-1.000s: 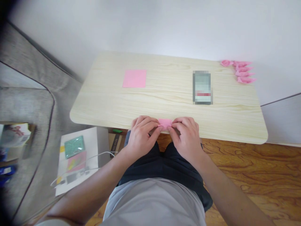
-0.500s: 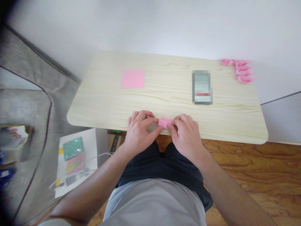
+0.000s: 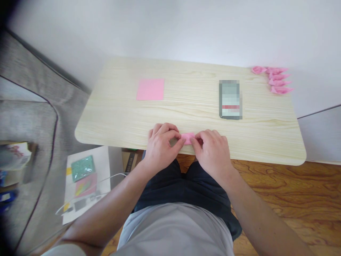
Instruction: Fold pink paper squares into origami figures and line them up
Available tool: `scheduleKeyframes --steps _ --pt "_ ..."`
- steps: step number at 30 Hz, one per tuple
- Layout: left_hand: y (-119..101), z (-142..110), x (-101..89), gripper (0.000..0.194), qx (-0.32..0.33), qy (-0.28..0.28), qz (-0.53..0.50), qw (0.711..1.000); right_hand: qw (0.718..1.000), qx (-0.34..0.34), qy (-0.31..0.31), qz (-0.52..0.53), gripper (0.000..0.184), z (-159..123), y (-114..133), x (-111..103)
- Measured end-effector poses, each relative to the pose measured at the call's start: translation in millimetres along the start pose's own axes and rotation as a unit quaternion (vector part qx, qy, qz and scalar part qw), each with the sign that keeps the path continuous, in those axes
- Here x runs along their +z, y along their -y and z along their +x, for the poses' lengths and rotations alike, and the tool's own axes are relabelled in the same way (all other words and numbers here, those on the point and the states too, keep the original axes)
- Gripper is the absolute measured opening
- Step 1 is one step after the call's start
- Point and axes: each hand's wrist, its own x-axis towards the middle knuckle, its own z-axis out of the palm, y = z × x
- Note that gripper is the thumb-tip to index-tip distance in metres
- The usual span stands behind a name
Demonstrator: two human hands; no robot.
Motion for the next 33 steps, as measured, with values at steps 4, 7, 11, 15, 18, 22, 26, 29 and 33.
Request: scheduleKeyframes --steps 4,7,11,15,18,22,26,29,33 --pt "-2.4 -3.3 1.1 0.014 -0.003 -0.005 0.006 1.0 1.0 -0.005 -0.022 -0.008 0.025 -4.0 0.5 2.9" --pt "-3.9 -5.2 2.3 0.015 -0.004 -0.007 0.011 1.0 0.999 -0.004 -0.027 -0.017 0.026 -4.9 0.6 3.1" --pt "-4.1 -6.2 3.7 0.015 -0.007 -0.01 0.013 1.0 1.0 -0.012 0.004 0.003 0.025 -1.1 -2.5 -2.0" --pt "-4.1 -6.1 4.8 0.014 -0.01 -0.015 0.017 1.0 0.997 -0.035 0.057 0.035 0.019 5.8 -9.7 -11.0" --pt "-4.8 -6.1 5.8 0.014 -0.017 -0.02 0.02 0.999 0.995 -0.041 0.084 0.03 0.016 11.9 -13.9 -15.5" --pt "-5.3 -6.7 7.2 0.012 -0.024 -0.028 0.025 0.999 0.994 -0.034 0.1 0.006 0.019 19.1 -13.5 -17.4" --pt "-4.8 -7.1 8.2 0.011 -0.028 -0.031 0.029 0.999 0.994 -0.022 0.108 -0.019 0.02 23.1 -8.3 -17.9" --pt "-4.4 -7.3 8.7 0.011 -0.034 -0.033 0.038 0.998 0.993 -0.014 0.106 -0.039 0.018 24.3 -4.9 -17.3" --pt "-4.2 -7.5 8.5 0.01 -0.033 -0.035 0.047 0.998 0.995 -0.009 0.094 -0.045 0.016 23.2 -2.5 -15.0"
